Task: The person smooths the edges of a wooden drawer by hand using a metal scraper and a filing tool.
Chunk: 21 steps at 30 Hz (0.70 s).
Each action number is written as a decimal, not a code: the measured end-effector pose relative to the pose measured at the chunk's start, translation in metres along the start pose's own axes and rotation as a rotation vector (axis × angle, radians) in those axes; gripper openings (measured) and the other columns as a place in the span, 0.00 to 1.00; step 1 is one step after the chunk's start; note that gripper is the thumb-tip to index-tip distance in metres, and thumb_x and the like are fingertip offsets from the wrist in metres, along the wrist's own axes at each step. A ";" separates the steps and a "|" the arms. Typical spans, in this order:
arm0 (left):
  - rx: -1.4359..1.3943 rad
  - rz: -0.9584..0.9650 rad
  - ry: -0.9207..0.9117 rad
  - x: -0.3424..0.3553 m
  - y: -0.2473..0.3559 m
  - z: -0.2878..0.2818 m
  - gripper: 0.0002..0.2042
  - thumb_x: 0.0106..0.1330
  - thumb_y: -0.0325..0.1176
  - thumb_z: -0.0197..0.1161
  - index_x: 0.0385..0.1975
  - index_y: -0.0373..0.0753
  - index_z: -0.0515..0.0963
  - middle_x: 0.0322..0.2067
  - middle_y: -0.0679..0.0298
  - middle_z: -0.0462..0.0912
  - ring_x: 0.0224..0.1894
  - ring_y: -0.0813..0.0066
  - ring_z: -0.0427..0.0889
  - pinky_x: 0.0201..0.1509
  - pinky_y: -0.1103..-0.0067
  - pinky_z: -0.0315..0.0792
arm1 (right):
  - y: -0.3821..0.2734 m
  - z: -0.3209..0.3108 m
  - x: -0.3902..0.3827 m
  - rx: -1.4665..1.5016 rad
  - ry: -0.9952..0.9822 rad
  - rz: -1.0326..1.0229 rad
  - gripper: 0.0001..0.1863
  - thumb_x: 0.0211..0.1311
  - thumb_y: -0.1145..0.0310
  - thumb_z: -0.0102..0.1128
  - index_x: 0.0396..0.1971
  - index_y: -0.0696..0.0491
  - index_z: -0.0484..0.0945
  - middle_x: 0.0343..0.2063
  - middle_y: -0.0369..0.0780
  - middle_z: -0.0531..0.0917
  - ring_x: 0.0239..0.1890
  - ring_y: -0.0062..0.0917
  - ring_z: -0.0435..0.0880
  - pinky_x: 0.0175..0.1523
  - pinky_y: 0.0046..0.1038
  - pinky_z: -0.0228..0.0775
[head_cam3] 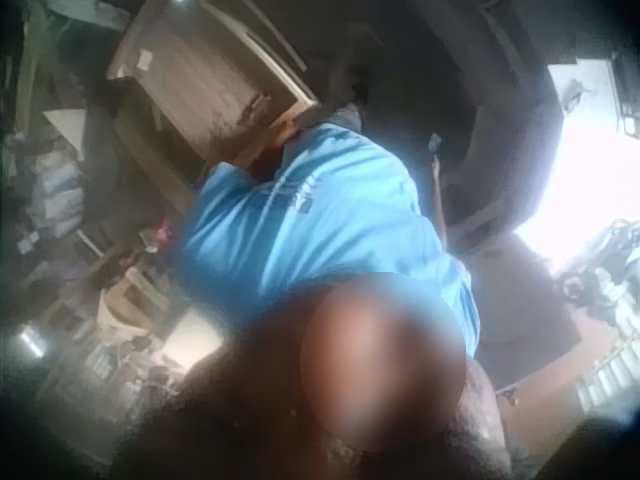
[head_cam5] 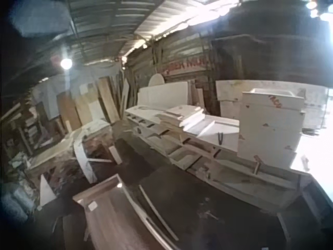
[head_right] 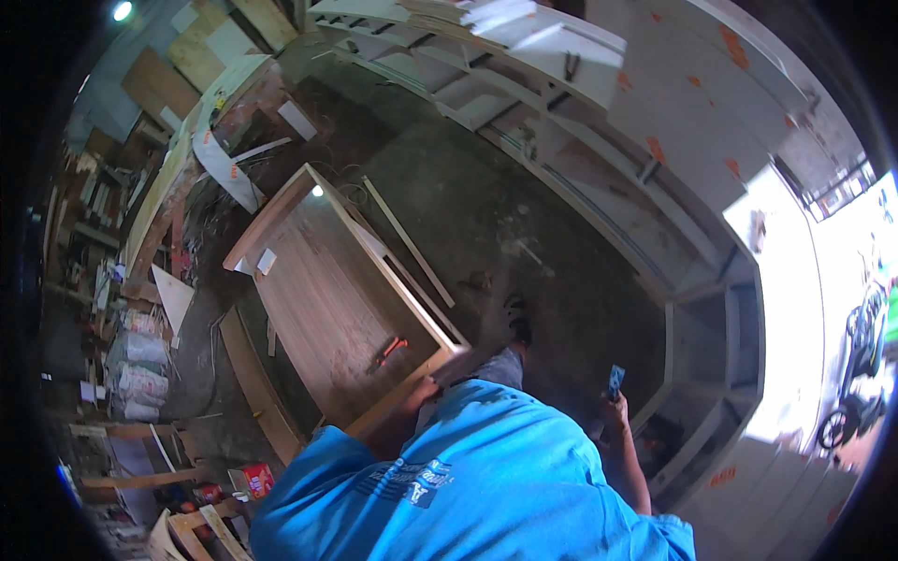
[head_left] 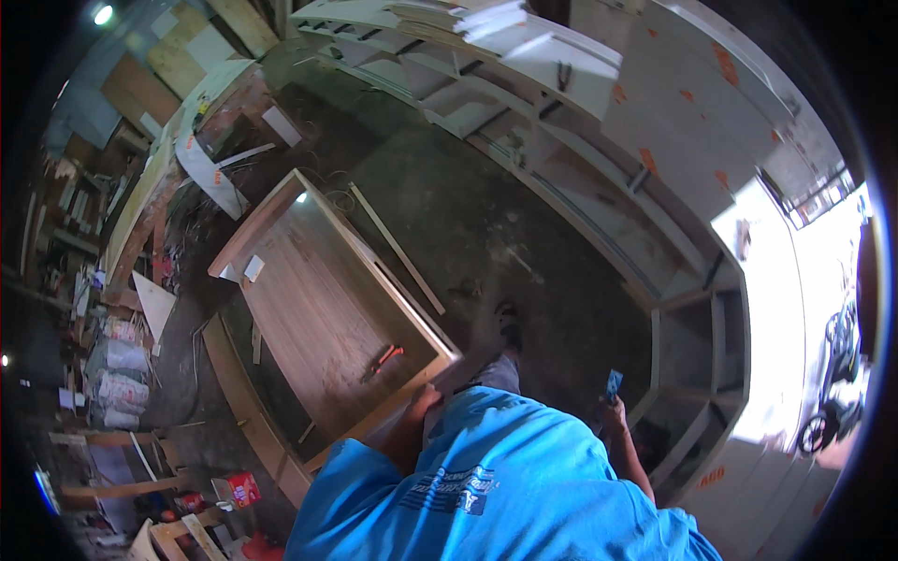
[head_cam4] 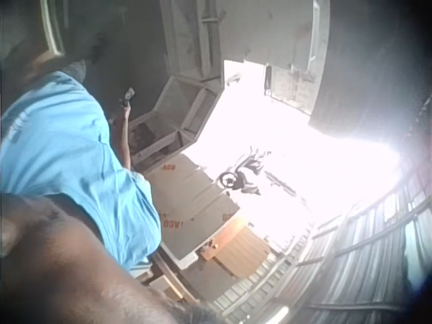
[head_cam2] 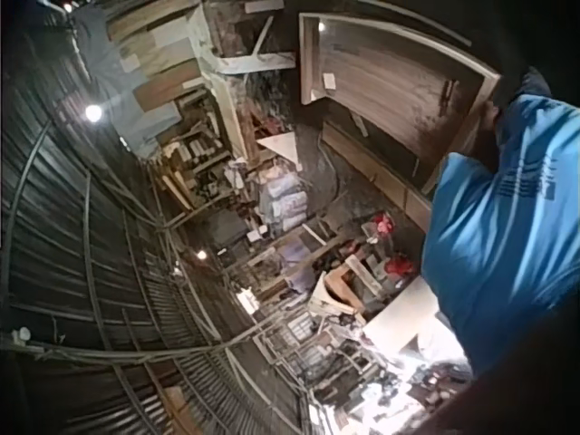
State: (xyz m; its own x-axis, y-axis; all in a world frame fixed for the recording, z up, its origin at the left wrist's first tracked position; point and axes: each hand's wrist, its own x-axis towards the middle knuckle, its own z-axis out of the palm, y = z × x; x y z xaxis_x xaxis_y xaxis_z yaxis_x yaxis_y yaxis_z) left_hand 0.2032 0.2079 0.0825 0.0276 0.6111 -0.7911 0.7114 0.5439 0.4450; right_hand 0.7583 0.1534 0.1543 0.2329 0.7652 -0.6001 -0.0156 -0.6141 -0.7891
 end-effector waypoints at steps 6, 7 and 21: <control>0.054 0.014 -0.064 0.076 0.011 -0.080 0.13 0.59 0.43 0.66 0.27 0.38 0.82 0.32 0.55 0.83 0.30 0.60 0.81 0.37 0.65 0.72 | -0.091 0.047 0.088 -0.076 -0.015 -0.016 0.04 0.60 0.76 0.57 0.32 0.50 0.77 0.23 0.32 0.76 0.23 0.19 0.75 0.26 0.27 0.66; 0.087 0.077 -0.048 0.092 0.020 -0.102 0.13 0.58 0.42 0.66 0.27 0.38 0.82 0.32 0.55 0.83 0.29 0.60 0.81 0.36 0.65 0.72 | -0.103 0.049 0.112 -0.090 -0.004 -0.042 0.04 0.60 0.76 0.58 0.32 0.50 0.77 0.23 0.32 0.76 0.23 0.19 0.75 0.26 0.27 0.67; -0.374 0.608 0.318 0.218 0.380 -0.373 0.19 0.63 0.46 0.64 0.21 0.34 0.79 0.19 0.53 0.78 0.23 0.67 0.79 0.28 0.65 0.70 | -0.409 0.231 0.475 -0.413 -0.387 -0.210 0.05 0.62 0.68 0.59 0.31 0.52 0.75 0.23 0.32 0.75 0.24 0.20 0.73 0.28 0.27 0.66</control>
State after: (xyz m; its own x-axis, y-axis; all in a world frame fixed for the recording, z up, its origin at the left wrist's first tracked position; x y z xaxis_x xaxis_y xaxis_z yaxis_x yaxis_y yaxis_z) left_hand 0.2178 0.7624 0.2353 0.0942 0.9686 -0.2302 0.3501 0.1842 0.9184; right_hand 0.6505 0.8121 0.1616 -0.1819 0.8452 -0.5026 0.3898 -0.4073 -0.8260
